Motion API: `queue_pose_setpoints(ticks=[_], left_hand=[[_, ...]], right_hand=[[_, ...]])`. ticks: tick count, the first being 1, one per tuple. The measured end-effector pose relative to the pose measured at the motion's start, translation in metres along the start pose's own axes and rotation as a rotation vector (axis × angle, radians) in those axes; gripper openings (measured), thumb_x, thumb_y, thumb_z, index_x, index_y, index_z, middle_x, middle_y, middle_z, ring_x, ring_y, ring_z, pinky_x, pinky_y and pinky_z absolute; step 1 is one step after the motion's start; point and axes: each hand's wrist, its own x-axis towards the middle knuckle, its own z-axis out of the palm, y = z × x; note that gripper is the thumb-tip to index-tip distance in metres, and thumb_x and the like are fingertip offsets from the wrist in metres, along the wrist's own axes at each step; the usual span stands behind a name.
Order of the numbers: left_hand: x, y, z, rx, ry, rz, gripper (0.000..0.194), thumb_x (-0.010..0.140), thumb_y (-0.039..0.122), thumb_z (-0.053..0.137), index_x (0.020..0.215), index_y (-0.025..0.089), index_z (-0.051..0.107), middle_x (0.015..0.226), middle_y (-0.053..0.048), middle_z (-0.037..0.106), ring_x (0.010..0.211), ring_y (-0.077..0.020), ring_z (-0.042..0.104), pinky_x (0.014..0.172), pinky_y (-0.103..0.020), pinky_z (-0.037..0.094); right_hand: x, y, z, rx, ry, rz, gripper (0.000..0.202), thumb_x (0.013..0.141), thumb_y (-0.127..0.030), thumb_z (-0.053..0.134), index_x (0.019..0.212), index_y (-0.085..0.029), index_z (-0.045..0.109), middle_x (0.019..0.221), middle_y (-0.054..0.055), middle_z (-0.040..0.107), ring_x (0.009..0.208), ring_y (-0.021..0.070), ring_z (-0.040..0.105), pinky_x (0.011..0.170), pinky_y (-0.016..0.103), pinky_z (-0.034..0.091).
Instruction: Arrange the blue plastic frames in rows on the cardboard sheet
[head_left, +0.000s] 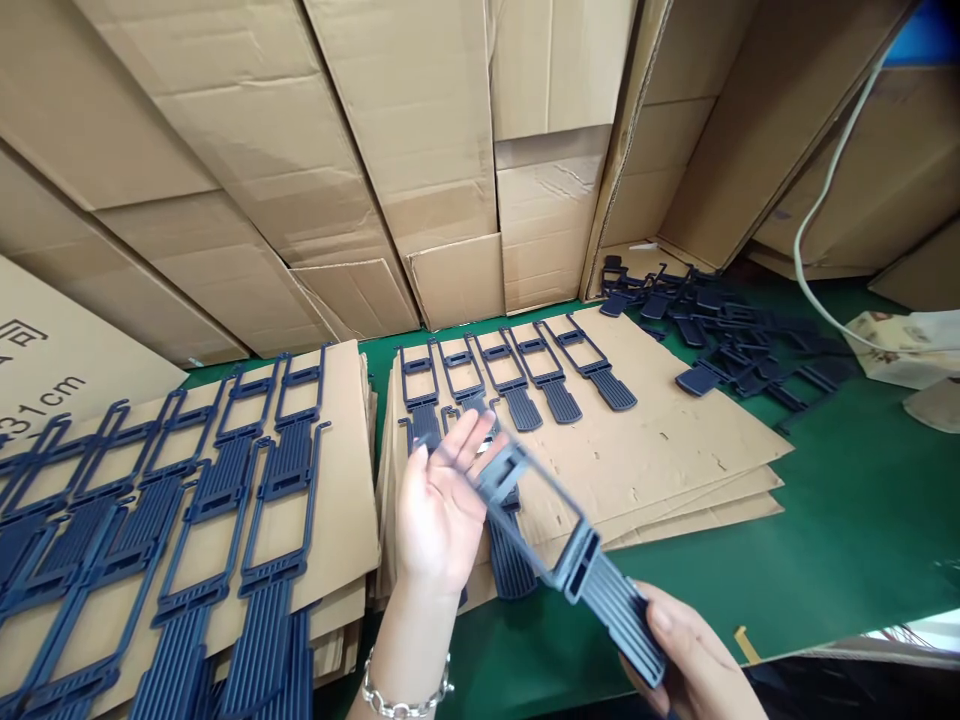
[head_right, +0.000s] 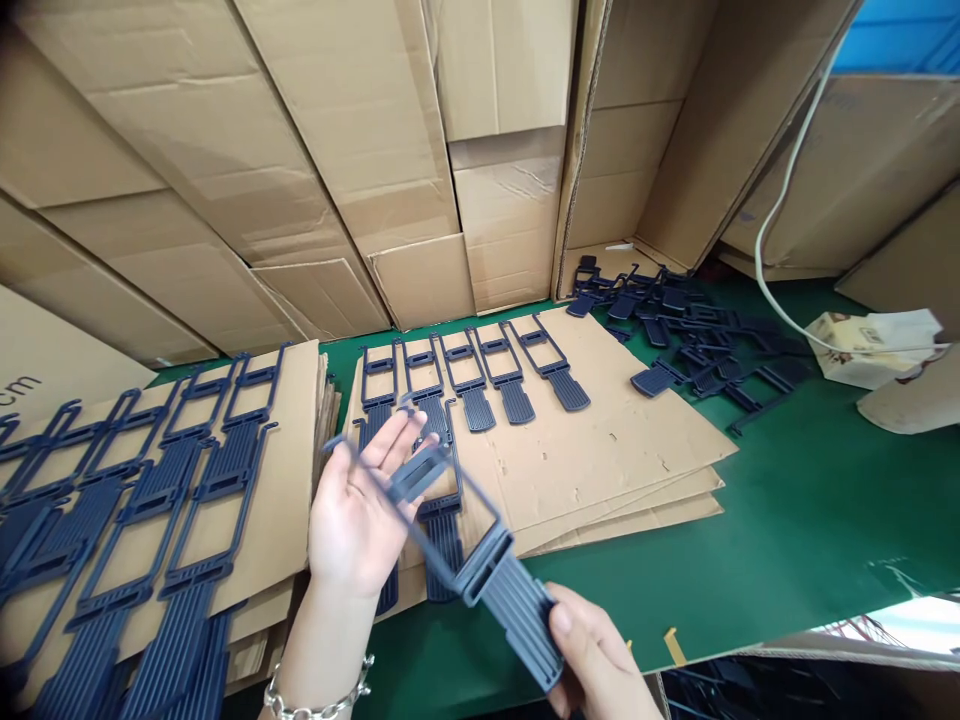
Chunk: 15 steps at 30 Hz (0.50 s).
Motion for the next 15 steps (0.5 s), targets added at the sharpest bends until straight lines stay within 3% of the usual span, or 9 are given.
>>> queue_pose_setpoints(ticks=[2, 5, 8, 11, 15], left_hand=[[-0.003, -0.004, -0.002, 0.343, -0.075, 0.097, 0.04, 0.09, 0.041, 0.035, 0.107, 0.018, 0.063, 0.123, -0.008, 0.054, 0.109, -0.0241, 0.053, 0.082, -0.032, 0.049], [-0.007, -0.011, -0.006, 1.106, -0.168, 0.302, 0.031, 0.087, 0.037, 0.046, 0.109, 0.025, 0.063, 0.122, -0.004, 0.055, 0.114, -0.0217, 0.047, 0.097, -0.033, 0.039], [-0.008, -0.019, -0.01, 1.7, -0.287, 0.372, 0.04, 0.09, 0.042, 0.037, 0.124, 0.028, 0.051, 0.139, -0.001, 0.037, 0.13, -0.0255, 0.026, 0.108, -0.048, 0.021], [-0.007, -0.026, -0.012, 1.965, -0.383, 0.215, 0.052, 0.09, 0.049, 0.027, 0.138, 0.027, 0.031, 0.149, 0.001, 0.004, 0.136, -0.0295, 0.0, 0.105, -0.058, 0.016], [-0.007, -0.032, -0.013, 2.031, -0.373, 0.113, 0.056, 0.091, 0.049, 0.014, 0.141, 0.025, 0.023, 0.148, -0.002, -0.005, 0.134, -0.0283, -0.009, 0.105, -0.056, 0.016]], right_hand=[[0.004, -0.005, -0.003, -0.112, 0.111, -0.151, 0.055, 0.074, -0.065, 0.052, 0.083, -0.012, 0.048, 0.048, -0.003, 0.034, 0.046, 0.006, 0.029, 0.047, 0.019, 0.022], [0.009, -0.01, -0.003, -0.302, 0.273, -0.27, 0.053, 0.078, -0.065, 0.045, 0.066, -0.014, 0.042, 0.052, -0.001, 0.033, 0.049, 0.0068, 0.03, 0.048, 0.021, 0.022], [0.015, -0.008, -0.005, -0.417, 0.317, -0.288, 0.054, 0.081, -0.065, 0.04, 0.063, -0.014, 0.04, 0.053, -0.001, 0.032, 0.05, 0.0069, 0.029, 0.048, 0.022, 0.021], [0.024, -0.002, -0.011, -0.447, 0.253, -0.27, 0.055, 0.081, -0.065, 0.038, 0.061, -0.014, 0.039, 0.052, -0.001, 0.034, 0.048, 0.0067, 0.031, 0.047, 0.021, 0.023], [0.032, 0.005, -0.012, -0.438, 0.174, -0.175, 0.059, 0.077, -0.071, 0.038, 0.061, -0.014, 0.038, 0.048, -0.001, 0.038, 0.042, 0.0061, 0.035, 0.042, 0.019, 0.026]])
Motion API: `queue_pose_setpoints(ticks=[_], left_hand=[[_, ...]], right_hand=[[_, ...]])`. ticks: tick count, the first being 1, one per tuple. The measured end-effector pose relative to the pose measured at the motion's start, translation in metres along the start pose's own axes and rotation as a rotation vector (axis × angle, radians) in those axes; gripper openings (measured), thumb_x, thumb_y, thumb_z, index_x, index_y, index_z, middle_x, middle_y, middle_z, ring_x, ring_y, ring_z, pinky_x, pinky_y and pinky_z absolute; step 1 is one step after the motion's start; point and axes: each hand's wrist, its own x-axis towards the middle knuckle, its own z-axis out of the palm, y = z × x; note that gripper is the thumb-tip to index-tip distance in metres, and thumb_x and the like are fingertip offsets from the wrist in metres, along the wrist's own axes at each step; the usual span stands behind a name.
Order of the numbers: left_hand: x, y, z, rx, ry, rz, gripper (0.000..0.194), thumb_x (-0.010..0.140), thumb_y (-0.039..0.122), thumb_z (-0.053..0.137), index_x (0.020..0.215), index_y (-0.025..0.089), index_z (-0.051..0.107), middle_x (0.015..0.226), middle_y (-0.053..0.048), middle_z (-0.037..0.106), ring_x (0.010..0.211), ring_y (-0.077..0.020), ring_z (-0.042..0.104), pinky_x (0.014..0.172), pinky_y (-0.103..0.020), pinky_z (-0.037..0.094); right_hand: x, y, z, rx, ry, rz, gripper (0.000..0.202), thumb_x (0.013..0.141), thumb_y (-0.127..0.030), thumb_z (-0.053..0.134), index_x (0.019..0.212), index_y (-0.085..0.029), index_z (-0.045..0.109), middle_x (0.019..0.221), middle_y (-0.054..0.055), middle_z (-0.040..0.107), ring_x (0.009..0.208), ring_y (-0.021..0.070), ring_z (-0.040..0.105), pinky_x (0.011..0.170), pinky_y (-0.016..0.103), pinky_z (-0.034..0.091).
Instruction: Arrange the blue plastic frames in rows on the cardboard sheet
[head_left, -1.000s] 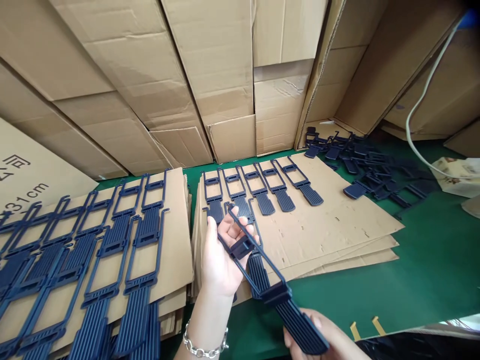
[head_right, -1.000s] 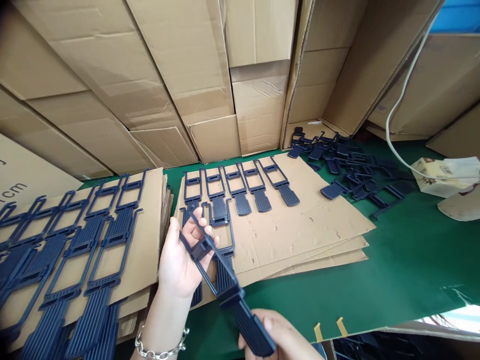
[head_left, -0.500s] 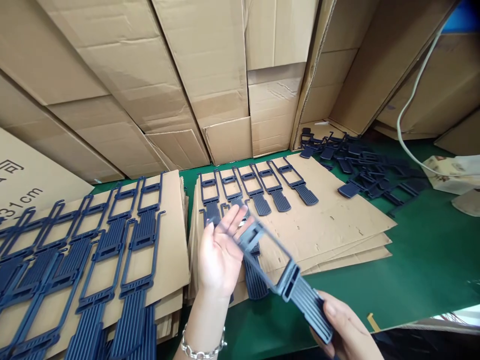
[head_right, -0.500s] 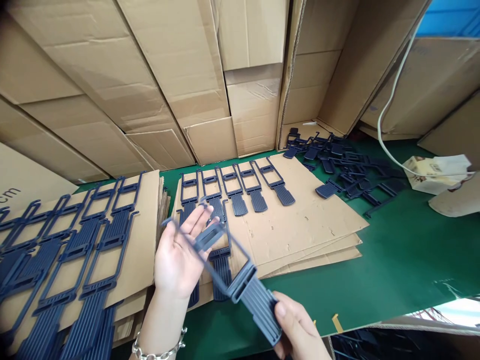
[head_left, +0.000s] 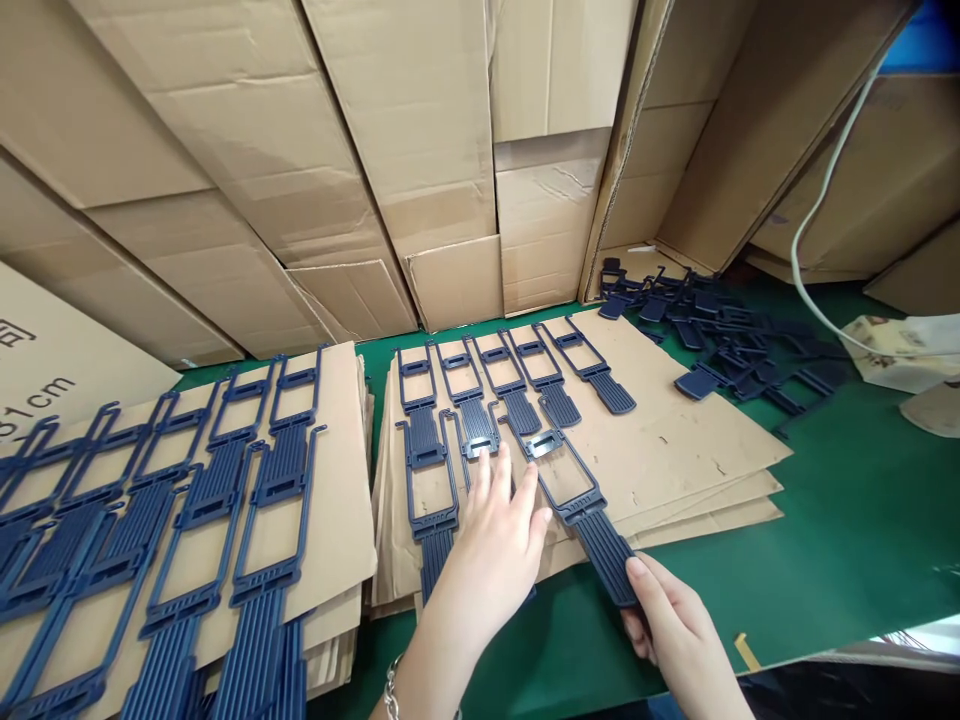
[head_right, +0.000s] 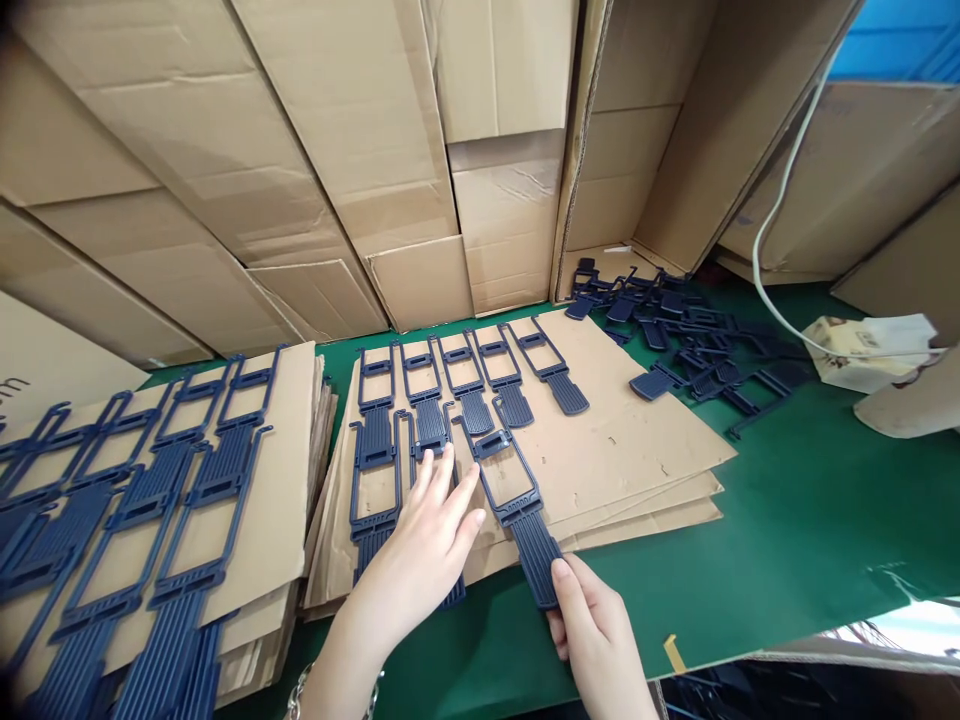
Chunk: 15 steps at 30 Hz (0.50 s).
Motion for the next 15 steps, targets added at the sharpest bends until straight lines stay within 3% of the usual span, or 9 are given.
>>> queue_pose_setpoints(ticks=[5, 9, 15], left_hand=[[0.0, 0.001, 0.006, 0.007, 0.01, -0.013, 0.061, 0.09, 0.051, 0.014, 0.141, 0.018, 0.023, 0.147, -0.01, -0.002, 0.132, -0.0326, -0.008, 0.103, -0.057, 0.019], [0.0, 0.003, 0.007, 0.013, 0.041, -0.024, 0.065, 0.089, 0.057, 0.014, 0.141, 0.02, 0.022, 0.146, -0.014, 0.003, 0.132, -0.0347, -0.004, 0.101, -0.059, 0.021], [0.0, 0.005, 0.007, -0.006, 0.005, -0.071, 0.071, 0.084, 0.066, 0.013, 0.142, 0.026, 0.018, 0.148, -0.011, -0.002, 0.133, -0.0305, -0.009, 0.105, -0.054, 0.017]], right_hand=[[0.003, -0.004, 0.01, 0.065, -0.033, 0.104, 0.063, 0.069, -0.077, 0.041, 0.064, -0.014, 0.038, 0.044, -0.003, 0.039, 0.034, 0.0042, 0.033, 0.034, 0.015, 0.022], [0.01, 0.002, 0.011, 0.095, -0.158, 0.157, 0.069, 0.057, -0.083, 0.046, 0.067, -0.015, 0.038, 0.041, -0.004, 0.039, 0.031, 0.0062, 0.036, 0.03, 0.015, 0.024], [0.011, 0.004, 0.016, 0.292, -0.276, 0.18, 0.061, 0.066, -0.073, 0.053, 0.07, -0.015, 0.035, 0.048, -0.004, 0.043, 0.036, 0.0057, 0.041, 0.033, 0.014, 0.03]])
